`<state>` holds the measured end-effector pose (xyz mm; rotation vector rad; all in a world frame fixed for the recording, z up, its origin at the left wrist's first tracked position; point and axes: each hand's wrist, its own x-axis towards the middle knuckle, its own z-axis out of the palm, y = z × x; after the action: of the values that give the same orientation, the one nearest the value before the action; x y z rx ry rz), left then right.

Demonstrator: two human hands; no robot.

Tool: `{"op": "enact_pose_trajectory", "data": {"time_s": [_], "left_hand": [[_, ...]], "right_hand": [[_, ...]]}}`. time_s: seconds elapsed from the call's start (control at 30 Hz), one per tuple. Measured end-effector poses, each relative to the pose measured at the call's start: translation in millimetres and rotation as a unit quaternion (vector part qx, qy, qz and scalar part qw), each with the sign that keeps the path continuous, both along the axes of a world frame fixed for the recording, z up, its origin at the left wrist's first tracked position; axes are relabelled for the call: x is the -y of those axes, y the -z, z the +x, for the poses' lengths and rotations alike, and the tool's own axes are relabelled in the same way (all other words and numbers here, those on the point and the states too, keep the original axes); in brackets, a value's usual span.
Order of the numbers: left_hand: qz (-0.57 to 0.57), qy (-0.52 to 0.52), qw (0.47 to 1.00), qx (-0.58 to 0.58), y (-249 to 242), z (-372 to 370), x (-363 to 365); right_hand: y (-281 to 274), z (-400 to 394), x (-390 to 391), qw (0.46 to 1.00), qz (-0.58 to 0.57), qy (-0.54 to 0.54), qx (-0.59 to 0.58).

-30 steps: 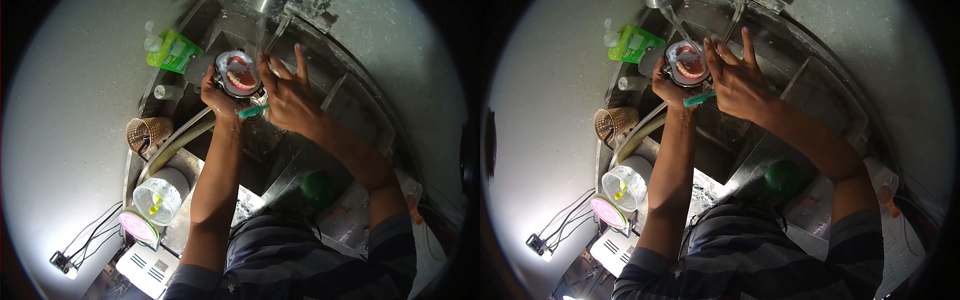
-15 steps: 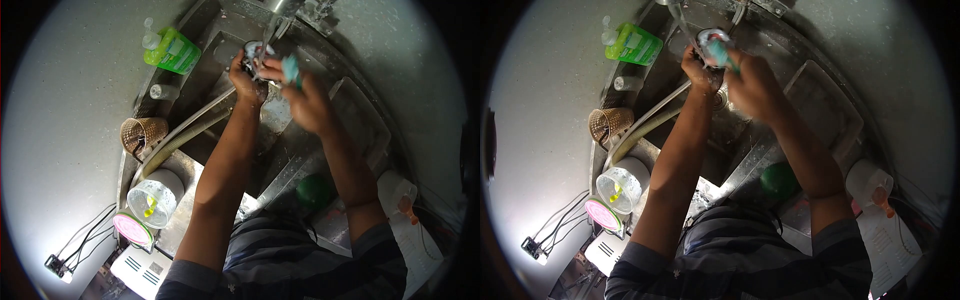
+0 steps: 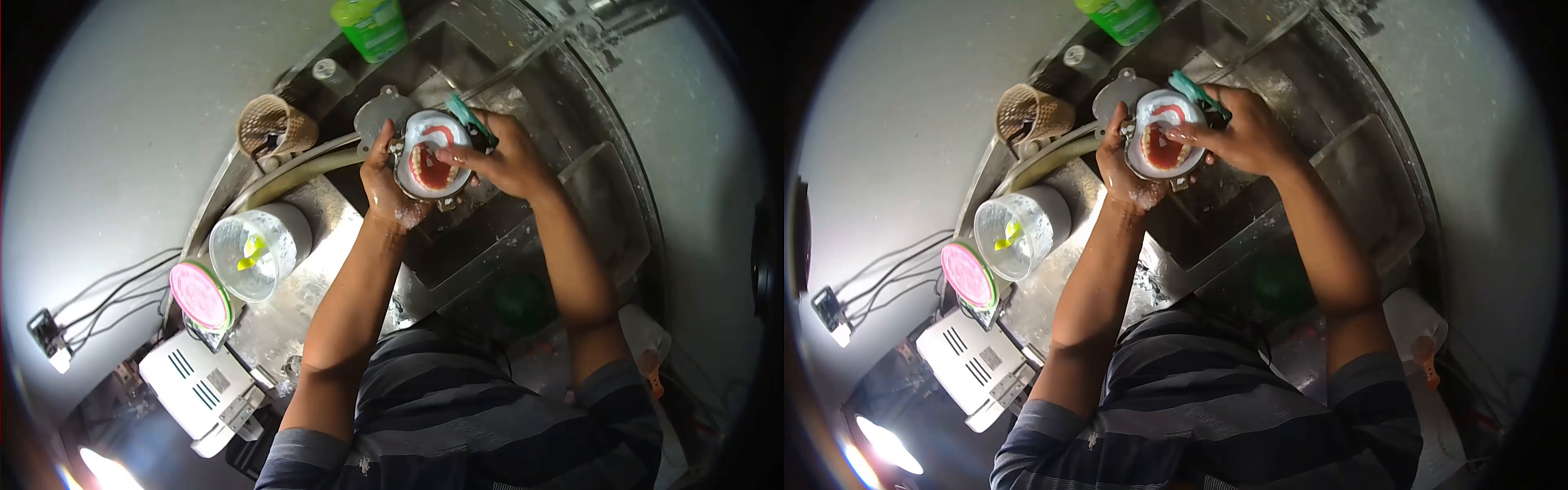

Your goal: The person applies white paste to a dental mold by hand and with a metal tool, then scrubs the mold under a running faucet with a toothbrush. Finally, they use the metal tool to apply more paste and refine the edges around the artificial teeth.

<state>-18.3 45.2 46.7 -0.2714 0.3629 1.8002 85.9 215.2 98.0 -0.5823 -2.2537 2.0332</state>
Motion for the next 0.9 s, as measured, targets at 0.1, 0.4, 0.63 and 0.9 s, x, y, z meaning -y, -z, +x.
{"op": "enact_pose_trajectory", "data": {"time_s": [0.1,0.4,0.63,0.9], "left_hand": [[-0.041,-0.021,0.998,-0.04,-12.9,1.8,19.0],[-0.01,-0.038,0.999,-0.02,-29.6,3.8,66.7],[0.01,-0.045,0.998,0.051,-32.3,10.0,78.4],[0.136,-0.021,0.988,0.071,-13.3,-13.1,52.8]], "right_hand": [[6.1,-3.4,3.7,0.994,-0.015,-0.058,-0.088],[-3.5,-6.0,42.0,0.982,0.005,-0.119,-0.149],[-13.1,-20.2,27.9,0.988,-0.033,-0.146,0.033],[6.7,-39.8,-120.4,0.932,-0.337,-0.068,-0.114]]}}
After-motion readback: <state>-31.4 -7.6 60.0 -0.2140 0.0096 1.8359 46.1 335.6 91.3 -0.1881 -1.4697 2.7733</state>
